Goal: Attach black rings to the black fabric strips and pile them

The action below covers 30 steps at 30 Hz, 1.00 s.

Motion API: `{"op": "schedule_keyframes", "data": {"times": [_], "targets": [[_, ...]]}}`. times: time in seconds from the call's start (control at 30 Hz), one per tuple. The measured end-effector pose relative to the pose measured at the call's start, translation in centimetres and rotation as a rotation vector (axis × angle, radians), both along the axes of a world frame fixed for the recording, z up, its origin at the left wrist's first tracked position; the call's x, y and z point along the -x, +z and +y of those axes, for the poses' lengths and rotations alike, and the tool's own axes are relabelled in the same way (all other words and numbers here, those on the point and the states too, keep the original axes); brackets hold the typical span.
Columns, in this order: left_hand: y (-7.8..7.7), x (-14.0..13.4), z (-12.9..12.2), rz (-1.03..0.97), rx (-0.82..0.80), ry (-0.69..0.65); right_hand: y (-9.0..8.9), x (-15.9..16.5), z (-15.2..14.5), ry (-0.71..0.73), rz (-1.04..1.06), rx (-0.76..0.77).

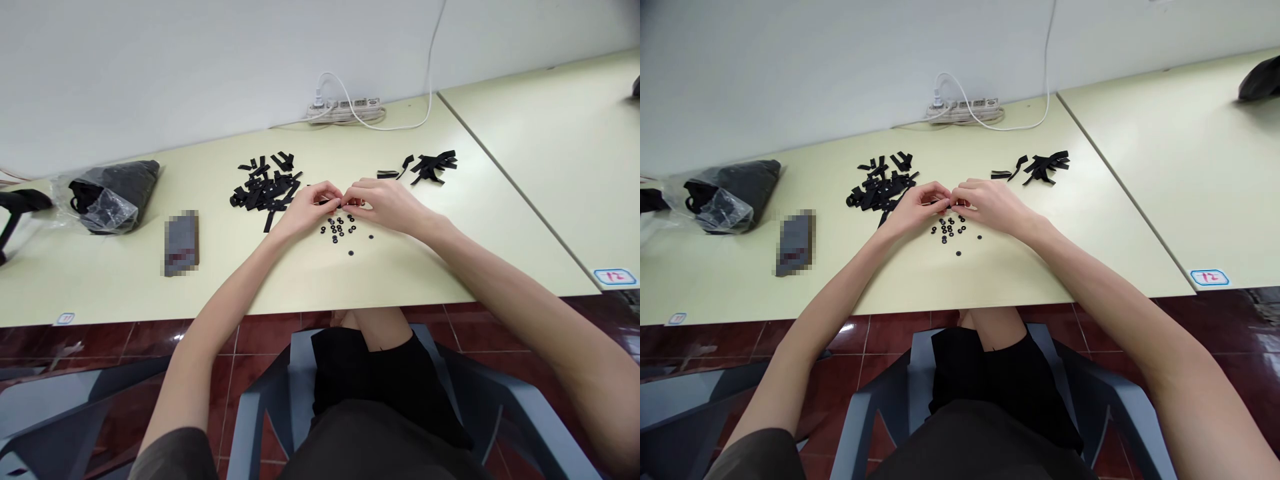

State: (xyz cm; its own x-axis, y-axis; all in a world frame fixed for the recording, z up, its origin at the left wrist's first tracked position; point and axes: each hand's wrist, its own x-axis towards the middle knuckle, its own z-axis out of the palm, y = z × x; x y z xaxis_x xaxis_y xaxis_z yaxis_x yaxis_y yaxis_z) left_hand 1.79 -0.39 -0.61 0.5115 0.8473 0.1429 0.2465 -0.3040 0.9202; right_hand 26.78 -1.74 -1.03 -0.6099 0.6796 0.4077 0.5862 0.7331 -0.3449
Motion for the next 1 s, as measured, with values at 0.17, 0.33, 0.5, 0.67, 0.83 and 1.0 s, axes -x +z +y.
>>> {"op": "schedule_keyframes", "data": {"times": [0.17, 0.33, 0.5, 0.67, 0.83, 1.0], "targets": [[0.03, 0.03, 0.04, -0.037, 0.004, -0.016, 0.04, -0.05, -0.03, 0.003, 0.063, -0.013], [0.05, 0.12, 0.15, -0.060, 0.062, -0.040, -0.07, -0.04, 0.01, 0.070, 0.170, 0.012], [-0.29, 0.32, 0.70, -0.126, 0.090, -0.016, 0.02, 0.05, -0.01, 0.073, 0.233, 0.030], [-0.32, 0.42, 0.97, -0.136, 0.075, 0.023, 0.07, -0.07, 0.16, 0.042, 0.265, 0.043], [-0.32, 0.44, 0.98, -0.116, 0.044, 0.025, -0.14, -0.11, 0.25, 0.027, 0.239, 0.040], [-0.43, 0.50, 1.01, -0.140, 0.061, 0.024, 0.06, 0.04, -0.08, 0.050, 0.227, 0.051]]}}
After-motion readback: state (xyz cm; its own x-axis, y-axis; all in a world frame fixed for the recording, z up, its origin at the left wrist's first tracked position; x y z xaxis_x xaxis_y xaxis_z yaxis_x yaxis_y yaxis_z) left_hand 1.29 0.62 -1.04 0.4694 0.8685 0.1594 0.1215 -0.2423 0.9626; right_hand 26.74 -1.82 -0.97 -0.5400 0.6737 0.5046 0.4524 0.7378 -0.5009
